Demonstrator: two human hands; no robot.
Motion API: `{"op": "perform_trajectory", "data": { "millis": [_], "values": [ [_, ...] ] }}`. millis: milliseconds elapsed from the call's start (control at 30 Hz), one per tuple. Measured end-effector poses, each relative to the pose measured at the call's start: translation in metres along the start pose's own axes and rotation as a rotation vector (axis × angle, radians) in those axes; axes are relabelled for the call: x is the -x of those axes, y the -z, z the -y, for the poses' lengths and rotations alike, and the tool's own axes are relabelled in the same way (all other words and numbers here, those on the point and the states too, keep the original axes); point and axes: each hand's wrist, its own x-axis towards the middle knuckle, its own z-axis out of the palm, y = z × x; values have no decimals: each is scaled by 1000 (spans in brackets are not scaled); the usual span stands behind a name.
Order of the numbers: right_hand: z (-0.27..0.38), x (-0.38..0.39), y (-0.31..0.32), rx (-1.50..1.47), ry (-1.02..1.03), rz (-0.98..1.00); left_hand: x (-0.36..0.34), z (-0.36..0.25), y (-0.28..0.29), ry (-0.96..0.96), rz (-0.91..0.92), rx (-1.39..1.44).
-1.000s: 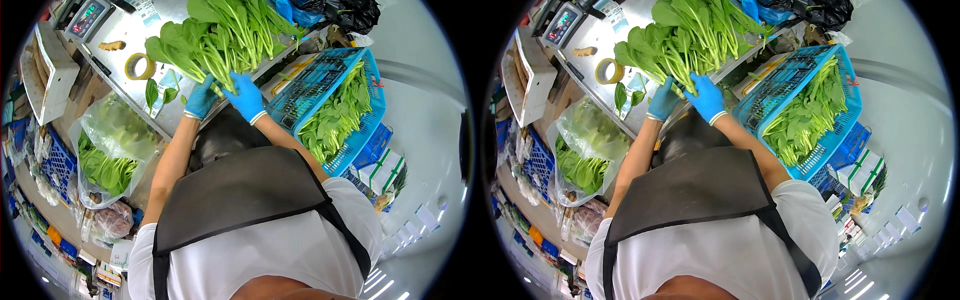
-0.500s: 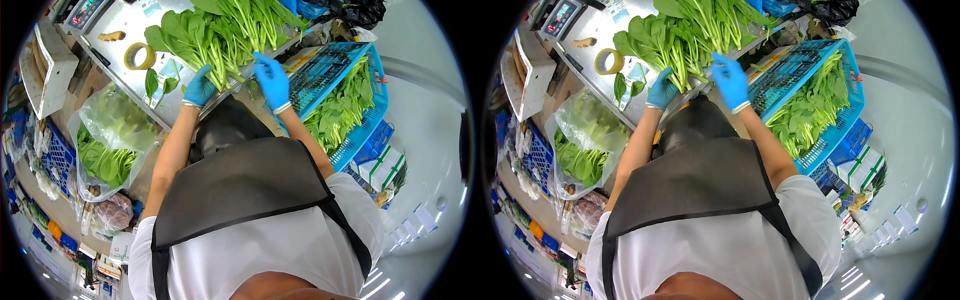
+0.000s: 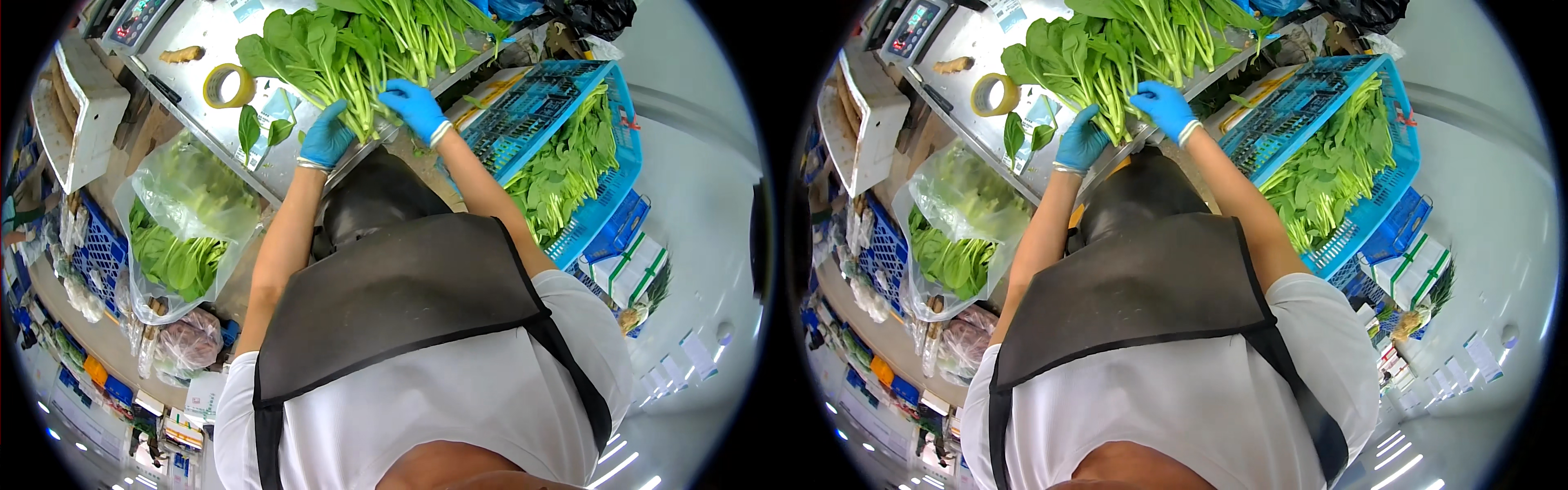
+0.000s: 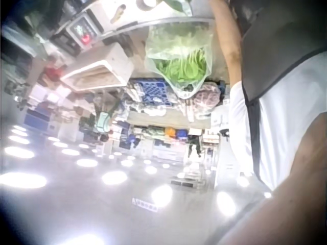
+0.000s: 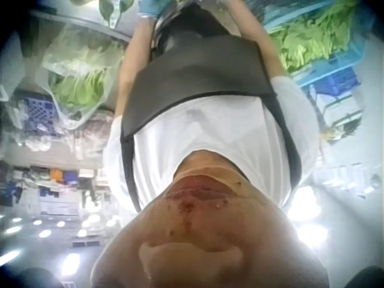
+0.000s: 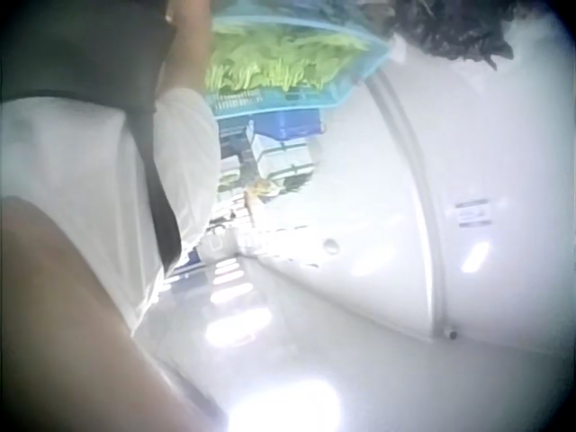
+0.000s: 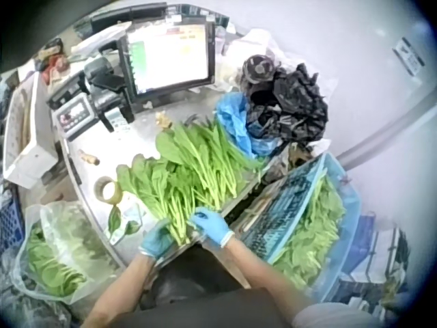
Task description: The person takes bundles of leafy greens from a crate, removes individual yellowed or damaged leaves by hand, and places the sorted greens into plastic bags on a table or back into a crate.
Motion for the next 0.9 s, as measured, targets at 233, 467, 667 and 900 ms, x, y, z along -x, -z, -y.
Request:
{"op": "perform_trajectory", "data": {
  "millis": [233, 467, 667, 900],
  "values": [
    [43, 24, 29, -1204, -377, 501, 4, 5, -10, -20, -117, -112],
    [82, 42, 18, -1213, -419, 395, 30, 16, -61, -327, -603, -831],
    [67, 55, -2, -1115, -370, 556, 71, 5, -123, -78, 39, -573],
    [74, 63, -15, -217, -193, 157, 49, 5, -85, -235, -118, -651]
  ]
}}
